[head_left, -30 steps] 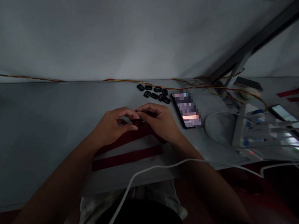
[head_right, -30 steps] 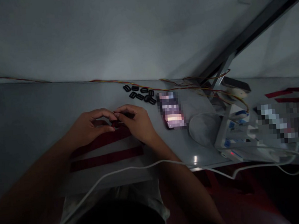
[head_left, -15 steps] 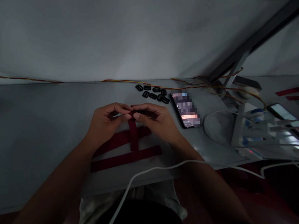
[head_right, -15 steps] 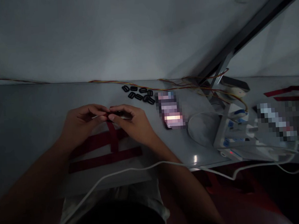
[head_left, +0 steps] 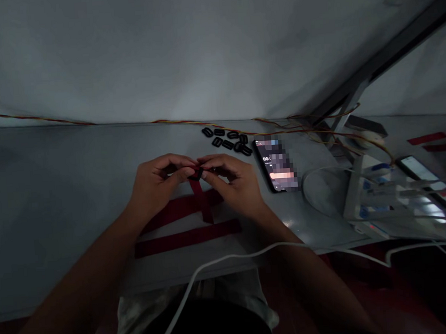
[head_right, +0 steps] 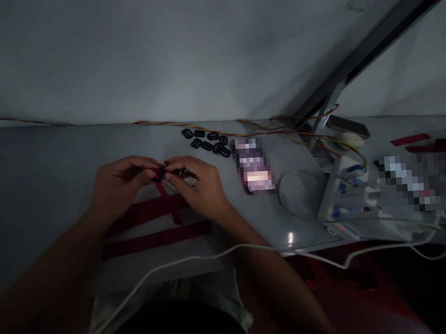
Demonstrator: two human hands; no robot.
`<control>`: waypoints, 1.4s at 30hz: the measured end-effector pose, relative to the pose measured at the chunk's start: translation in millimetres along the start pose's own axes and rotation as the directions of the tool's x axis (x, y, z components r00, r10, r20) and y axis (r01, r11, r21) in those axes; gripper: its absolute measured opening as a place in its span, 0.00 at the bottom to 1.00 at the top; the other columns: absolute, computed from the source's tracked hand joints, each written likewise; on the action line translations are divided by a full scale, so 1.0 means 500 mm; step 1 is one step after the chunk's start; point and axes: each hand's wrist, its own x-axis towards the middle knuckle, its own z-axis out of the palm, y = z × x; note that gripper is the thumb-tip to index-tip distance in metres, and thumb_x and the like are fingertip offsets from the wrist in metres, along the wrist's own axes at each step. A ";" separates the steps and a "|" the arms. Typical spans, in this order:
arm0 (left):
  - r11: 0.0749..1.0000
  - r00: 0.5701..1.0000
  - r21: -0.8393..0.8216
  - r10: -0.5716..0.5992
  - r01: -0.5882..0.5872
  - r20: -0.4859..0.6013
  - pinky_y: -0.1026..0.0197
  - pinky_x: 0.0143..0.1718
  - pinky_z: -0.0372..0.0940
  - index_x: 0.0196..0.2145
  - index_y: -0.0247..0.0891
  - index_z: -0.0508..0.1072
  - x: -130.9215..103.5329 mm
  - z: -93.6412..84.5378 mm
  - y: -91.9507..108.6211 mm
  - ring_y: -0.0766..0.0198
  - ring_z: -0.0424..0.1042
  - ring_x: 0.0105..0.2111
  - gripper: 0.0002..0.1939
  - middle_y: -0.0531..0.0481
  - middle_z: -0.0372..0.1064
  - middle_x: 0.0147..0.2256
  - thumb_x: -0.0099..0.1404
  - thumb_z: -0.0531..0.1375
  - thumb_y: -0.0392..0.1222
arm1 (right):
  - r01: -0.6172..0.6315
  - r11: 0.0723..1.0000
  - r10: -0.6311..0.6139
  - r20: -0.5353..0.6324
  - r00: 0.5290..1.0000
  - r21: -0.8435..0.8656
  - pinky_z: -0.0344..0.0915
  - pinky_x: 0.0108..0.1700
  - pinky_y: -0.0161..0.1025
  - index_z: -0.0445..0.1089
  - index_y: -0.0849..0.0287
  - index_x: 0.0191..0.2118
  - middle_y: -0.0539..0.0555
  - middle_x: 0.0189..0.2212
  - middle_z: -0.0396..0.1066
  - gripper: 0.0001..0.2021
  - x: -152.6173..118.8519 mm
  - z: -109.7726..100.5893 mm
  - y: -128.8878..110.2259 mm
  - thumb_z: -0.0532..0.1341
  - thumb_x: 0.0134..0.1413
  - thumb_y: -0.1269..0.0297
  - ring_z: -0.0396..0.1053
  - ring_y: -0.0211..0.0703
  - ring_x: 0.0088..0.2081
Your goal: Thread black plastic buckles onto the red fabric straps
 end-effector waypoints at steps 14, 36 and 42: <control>0.963 0.993 -0.249 -0.091 0.107 0.077 0.58 0.44 0.79 0.27 0.39 0.80 -0.002 -0.004 -0.009 0.61 0.81 0.39 0.11 0.47 0.81 0.40 0.51 0.78 0.40 | 0.133 0.991 -0.134 0.062 0.989 0.012 0.75 0.55 0.47 0.82 0.48 0.46 0.55 0.52 0.80 0.08 0.003 -0.010 -0.005 0.65 0.66 0.65 0.78 0.47 0.54; 0.773 0.950 -0.552 -0.241 0.312 0.199 0.67 0.33 0.77 0.35 0.41 0.85 0.001 -0.014 0.018 0.68 0.76 0.32 0.12 0.50 0.76 0.34 0.52 0.79 0.38 | -0.055 0.980 0.055 0.008 0.998 0.192 0.81 0.50 0.43 0.82 0.51 0.49 0.51 0.42 0.84 0.10 0.006 -0.015 0.016 0.69 0.63 0.61 0.83 0.43 0.43; 0.830 0.954 -0.475 -0.221 0.293 0.202 0.73 0.28 0.70 0.32 0.39 0.86 -0.001 -0.015 0.017 0.72 0.73 0.29 0.09 0.50 0.75 0.31 0.54 0.78 0.41 | -0.029 0.981 0.079 -0.258 0.963 0.191 0.82 0.38 0.39 0.77 0.56 0.40 0.49 0.34 0.82 0.09 0.017 -0.009 0.035 0.69 0.63 0.56 0.82 0.40 0.33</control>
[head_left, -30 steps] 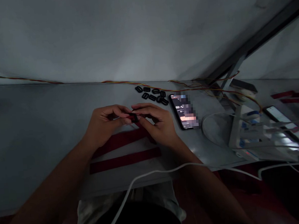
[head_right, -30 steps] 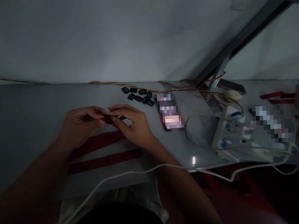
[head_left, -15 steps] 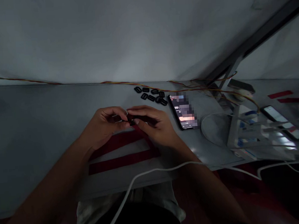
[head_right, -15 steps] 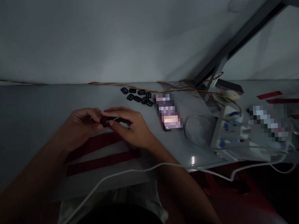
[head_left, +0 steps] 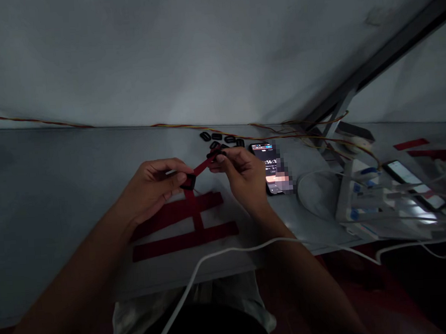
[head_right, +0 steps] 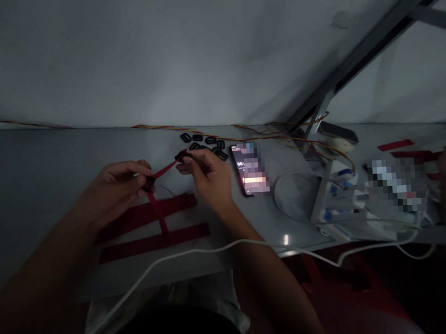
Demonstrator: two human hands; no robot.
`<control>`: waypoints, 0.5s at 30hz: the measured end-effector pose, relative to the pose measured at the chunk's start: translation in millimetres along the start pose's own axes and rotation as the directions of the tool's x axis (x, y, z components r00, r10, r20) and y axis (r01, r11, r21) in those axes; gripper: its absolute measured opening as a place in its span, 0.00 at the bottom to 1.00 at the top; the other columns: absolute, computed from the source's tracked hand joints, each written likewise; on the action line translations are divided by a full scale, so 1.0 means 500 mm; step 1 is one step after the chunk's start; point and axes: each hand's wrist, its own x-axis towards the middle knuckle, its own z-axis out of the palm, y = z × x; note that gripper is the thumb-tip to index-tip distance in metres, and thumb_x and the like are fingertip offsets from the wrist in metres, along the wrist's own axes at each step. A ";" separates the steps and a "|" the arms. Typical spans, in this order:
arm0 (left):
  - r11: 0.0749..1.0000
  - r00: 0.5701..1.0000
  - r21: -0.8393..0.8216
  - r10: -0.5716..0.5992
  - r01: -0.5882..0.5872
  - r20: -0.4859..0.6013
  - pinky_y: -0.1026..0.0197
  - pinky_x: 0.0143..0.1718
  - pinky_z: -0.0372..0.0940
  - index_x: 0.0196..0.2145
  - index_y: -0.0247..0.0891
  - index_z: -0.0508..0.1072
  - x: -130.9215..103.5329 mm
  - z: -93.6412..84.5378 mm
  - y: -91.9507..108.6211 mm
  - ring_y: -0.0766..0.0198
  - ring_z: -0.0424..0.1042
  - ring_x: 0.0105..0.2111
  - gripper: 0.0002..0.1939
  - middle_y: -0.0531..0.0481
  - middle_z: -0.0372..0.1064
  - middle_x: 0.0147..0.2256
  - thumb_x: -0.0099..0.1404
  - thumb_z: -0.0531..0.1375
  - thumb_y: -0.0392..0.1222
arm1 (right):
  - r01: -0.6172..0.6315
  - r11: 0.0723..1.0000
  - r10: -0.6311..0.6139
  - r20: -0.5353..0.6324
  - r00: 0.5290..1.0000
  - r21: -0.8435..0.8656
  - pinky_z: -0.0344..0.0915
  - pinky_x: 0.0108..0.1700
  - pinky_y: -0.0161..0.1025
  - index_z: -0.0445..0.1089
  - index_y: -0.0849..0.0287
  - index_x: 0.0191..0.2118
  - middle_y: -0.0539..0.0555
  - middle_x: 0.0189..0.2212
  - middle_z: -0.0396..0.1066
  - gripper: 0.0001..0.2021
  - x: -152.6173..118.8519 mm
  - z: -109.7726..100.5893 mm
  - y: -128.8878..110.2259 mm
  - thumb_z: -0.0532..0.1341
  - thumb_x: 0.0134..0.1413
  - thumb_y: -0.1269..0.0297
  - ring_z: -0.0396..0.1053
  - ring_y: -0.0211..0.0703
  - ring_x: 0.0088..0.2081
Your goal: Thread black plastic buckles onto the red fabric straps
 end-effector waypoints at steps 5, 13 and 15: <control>0.995 0.996 0.049 -0.088 0.087 0.014 0.67 0.37 0.76 0.39 0.42 0.87 -0.004 -0.005 -0.007 0.64 0.79 0.38 0.12 0.45 0.80 0.48 0.55 0.78 0.42 | 0.045 0.988 -0.053 -0.050 0.997 -0.151 0.80 0.32 0.36 0.73 0.56 0.41 0.49 0.32 0.78 0.11 -0.001 -0.001 0.007 0.66 0.66 0.53 0.79 0.38 0.31; 0.976 0.974 0.040 -0.216 0.214 0.069 0.71 0.34 0.74 0.39 0.44 0.87 -0.003 -0.005 0.002 0.66 0.79 0.35 0.13 0.45 0.83 0.42 0.55 0.78 0.44 | 0.007 0.992 -0.018 -0.087 0.996 -0.124 0.81 0.33 0.40 0.69 0.56 0.39 0.50 0.34 0.77 0.14 -0.001 0.004 0.015 0.65 0.66 0.50 0.79 0.40 0.32; 0.974 0.970 0.030 -0.228 0.226 0.083 0.72 0.34 0.74 0.38 0.44 0.87 -0.002 -0.007 0.002 0.66 0.79 0.36 0.12 0.46 0.83 0.41 0.55 0.78 0.44 | 0.043 0.977 -0.067 -0.109 0.992 -0.209 0.80 0.33 0.39 0.68 0.55 0.39 0.50 0.33 0.76 0.13 -0.003 0.004 0.015 0.64 0.67 0.50 0.78 0.40 0.31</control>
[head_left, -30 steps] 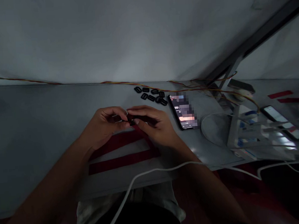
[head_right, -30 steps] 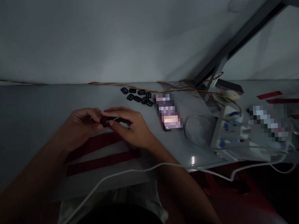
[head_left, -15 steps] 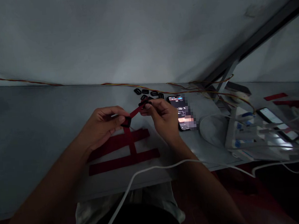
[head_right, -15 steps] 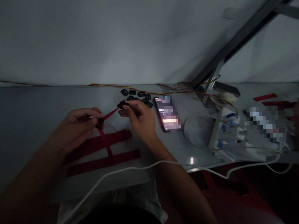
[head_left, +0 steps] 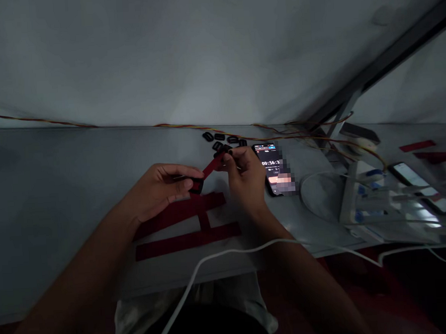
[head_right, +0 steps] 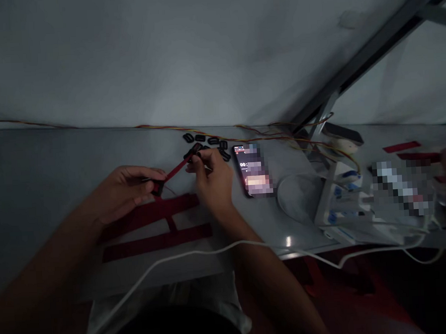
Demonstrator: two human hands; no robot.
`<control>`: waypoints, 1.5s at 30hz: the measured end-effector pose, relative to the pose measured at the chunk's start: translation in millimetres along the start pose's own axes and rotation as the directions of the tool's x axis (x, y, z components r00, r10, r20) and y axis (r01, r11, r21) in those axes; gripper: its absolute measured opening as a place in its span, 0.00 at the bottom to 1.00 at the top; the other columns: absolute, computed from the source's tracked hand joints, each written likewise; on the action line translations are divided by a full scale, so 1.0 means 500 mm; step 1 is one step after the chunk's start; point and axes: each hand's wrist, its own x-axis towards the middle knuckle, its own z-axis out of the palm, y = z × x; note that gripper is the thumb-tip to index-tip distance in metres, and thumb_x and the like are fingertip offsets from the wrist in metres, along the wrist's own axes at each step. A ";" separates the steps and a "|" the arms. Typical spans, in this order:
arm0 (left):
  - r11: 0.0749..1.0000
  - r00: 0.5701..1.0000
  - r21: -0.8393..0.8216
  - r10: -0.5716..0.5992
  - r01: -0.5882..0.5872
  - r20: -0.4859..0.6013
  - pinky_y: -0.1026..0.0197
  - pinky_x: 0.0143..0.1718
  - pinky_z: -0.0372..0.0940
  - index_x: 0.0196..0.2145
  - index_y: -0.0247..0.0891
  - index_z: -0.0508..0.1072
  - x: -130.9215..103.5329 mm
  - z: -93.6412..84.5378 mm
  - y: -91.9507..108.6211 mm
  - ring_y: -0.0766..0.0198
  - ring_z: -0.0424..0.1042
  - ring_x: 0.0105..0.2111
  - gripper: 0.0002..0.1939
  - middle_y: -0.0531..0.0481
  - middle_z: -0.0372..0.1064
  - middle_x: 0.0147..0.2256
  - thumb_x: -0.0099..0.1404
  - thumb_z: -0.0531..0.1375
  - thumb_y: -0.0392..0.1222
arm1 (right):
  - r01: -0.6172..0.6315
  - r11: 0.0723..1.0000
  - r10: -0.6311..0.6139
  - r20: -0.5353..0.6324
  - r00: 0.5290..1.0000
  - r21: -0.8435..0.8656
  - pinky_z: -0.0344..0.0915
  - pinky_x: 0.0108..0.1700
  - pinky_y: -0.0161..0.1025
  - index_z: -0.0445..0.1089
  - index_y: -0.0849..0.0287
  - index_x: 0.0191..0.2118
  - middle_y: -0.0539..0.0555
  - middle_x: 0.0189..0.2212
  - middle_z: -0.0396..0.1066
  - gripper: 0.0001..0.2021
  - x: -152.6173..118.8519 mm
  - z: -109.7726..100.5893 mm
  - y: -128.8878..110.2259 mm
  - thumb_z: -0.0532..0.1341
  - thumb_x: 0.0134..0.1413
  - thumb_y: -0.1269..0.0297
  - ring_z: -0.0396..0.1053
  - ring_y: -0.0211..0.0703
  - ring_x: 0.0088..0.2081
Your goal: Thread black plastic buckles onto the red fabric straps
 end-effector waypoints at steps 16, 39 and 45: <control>0.997 0.998 -0.063 0.045 -0.048 -0.044 0.68 0.36 0.78 0.37 0.44 0.87 -0.005 -0.011 -0.003 0.66 0.80 0.34 0.12 0.46 0.83 0.39 0.54 0.79 0.43 | 0.151 0.949 -0.144 0.048 0.988 -0.276 0.75 0.34 0.41 0.65 0.53 0.35 0.53 0.34 0.76 0.06 0.017 -0.016 0.021 0.64 0.60 0.63 0.76 0.45 0.34; 0.971 0.967 -0.086 0.211 -0.225 -0.144 0.73 0.35 0.74 0.36 0.43 0.86 0.004 0.004 0.001 0.69 0.78 0.34 0.10 0.48 0.83 0.39 0.55 0.78 0.41 | 0.044 0.997 -0.011 0.442 0.897 -0.066 0.75 0.51 0.45 0.80 0.50 0.52 0.54 0.51 0.82 0.16 0.029 -0.043 -0.018 0.66 0.64 0.49 0.79 0.47 0.51; 0.972 0.970 -0.043 0.225 -0.230 -0.092 0.75 0.31 0.70 0.39 0.43 0.86 0.007 0.008 -0.004 0.72 0.75 0.32 0.10 0.49 0.81 0.40 0.58 0.77 0.42 | -0.097 0.985 0.001 0.547 0.837 0.146 0.76 0.53 0.44 0.80 0.47 0.55 0.50 0.48 0.83 0.17 -0.006 0.003 -0.028 0.68 0.62 0.53 0.80 0.44 0.47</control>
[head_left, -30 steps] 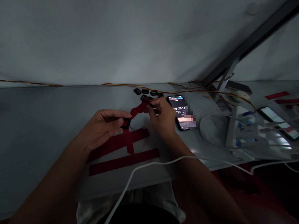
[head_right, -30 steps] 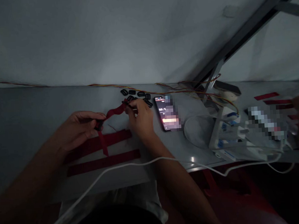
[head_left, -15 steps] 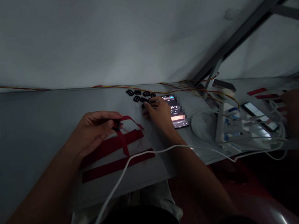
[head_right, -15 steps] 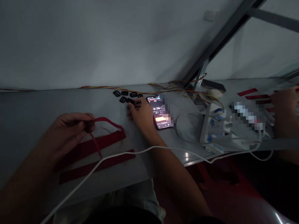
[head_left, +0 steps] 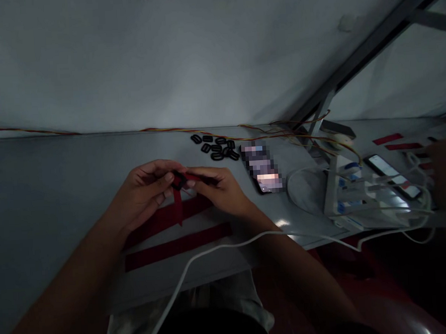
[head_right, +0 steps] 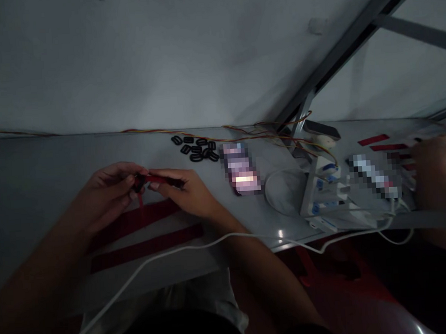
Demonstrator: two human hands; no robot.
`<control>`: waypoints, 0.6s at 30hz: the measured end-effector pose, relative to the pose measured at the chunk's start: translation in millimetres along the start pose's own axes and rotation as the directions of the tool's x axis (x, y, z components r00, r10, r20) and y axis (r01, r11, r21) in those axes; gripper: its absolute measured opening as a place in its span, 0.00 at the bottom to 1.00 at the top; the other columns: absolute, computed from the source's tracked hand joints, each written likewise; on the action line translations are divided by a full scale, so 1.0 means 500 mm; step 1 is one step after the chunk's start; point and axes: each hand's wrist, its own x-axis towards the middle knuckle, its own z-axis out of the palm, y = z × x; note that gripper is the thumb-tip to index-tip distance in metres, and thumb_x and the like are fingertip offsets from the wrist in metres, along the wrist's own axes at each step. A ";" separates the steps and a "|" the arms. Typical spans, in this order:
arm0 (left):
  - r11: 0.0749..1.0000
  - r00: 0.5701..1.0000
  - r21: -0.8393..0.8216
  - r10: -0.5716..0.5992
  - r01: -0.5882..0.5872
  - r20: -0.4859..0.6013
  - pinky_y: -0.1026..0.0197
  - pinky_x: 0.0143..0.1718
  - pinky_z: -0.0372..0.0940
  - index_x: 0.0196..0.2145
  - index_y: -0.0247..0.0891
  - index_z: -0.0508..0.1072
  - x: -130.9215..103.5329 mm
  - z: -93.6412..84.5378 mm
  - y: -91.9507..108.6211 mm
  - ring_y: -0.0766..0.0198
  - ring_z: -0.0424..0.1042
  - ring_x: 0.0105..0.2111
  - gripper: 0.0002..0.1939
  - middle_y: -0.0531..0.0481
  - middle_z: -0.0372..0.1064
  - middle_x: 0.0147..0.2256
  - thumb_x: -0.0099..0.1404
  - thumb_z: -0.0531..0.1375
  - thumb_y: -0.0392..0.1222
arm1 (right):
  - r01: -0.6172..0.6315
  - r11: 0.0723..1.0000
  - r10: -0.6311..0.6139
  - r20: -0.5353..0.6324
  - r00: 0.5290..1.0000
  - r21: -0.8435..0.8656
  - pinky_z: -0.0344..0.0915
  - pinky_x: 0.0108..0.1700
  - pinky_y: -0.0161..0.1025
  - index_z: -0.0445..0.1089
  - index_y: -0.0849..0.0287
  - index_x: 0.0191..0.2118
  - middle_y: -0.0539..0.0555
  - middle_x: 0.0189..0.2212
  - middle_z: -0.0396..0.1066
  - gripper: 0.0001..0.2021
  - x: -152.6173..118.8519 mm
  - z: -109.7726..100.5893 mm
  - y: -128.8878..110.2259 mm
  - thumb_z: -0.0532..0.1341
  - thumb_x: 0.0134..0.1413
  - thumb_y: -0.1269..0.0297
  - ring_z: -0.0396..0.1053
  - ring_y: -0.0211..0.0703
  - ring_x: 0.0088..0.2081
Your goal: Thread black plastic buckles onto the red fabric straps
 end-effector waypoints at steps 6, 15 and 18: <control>0.939 0.997 0.341 0.066 -0.045 -0.048 0.70 0.35 0.73 0.35 0.40 0.84 0.001 0.006 0.000 0.67 0.76 0.34 0.14 0.49 0.80 0.36 0.51 0.79 0.42 | 0.063 0.966 -0.101 -0.141 0.985 -0.250 0.67 0.34 0.36 0.83 0.46 0.51 0.47 0.28 0.74 0.13 0.002 -0.023 0.013 0.67 0.64 0.57 0.67 0.36 0.28; 0.791 0.957 0.586 0.277 -0.176 -0.087 0.64 0.44 0.76 0.37 0.38 0.84 0.000 0.000 0.002 0.59 0.80 0.43 0.11 0.45 0.82 0.43 0.57 0.75 0.45 | -0.031 0.990 -0.054 -0.568 0.821 -0.139 0.60 0.25 0.35 0.84 0.48 0.49 0.47 0.29 0.72 0.13 0.007 -0.038 0.008 0.66 0.63 0.54 0.61 0.32 0.22; 0.775 0.958 0.616 0.264 -0.143 -0.110 0.63 0.44 0.76 0.37 0.39 0.85 0.009 -0.020 -0.003 0.59 0.80 0.42 0.12 0.44 0.83 0.43 0.57 0.75 0.47 | 0.015 0.999 0.016 -0.767 0.641 0.034 0.52 0.19 0.32 0.82 0.50 0.49 0.46 0.28 0.69 0.17 0.016 -0.069 0.011 0.65 0.62 0.47 0.56 0.29 0.18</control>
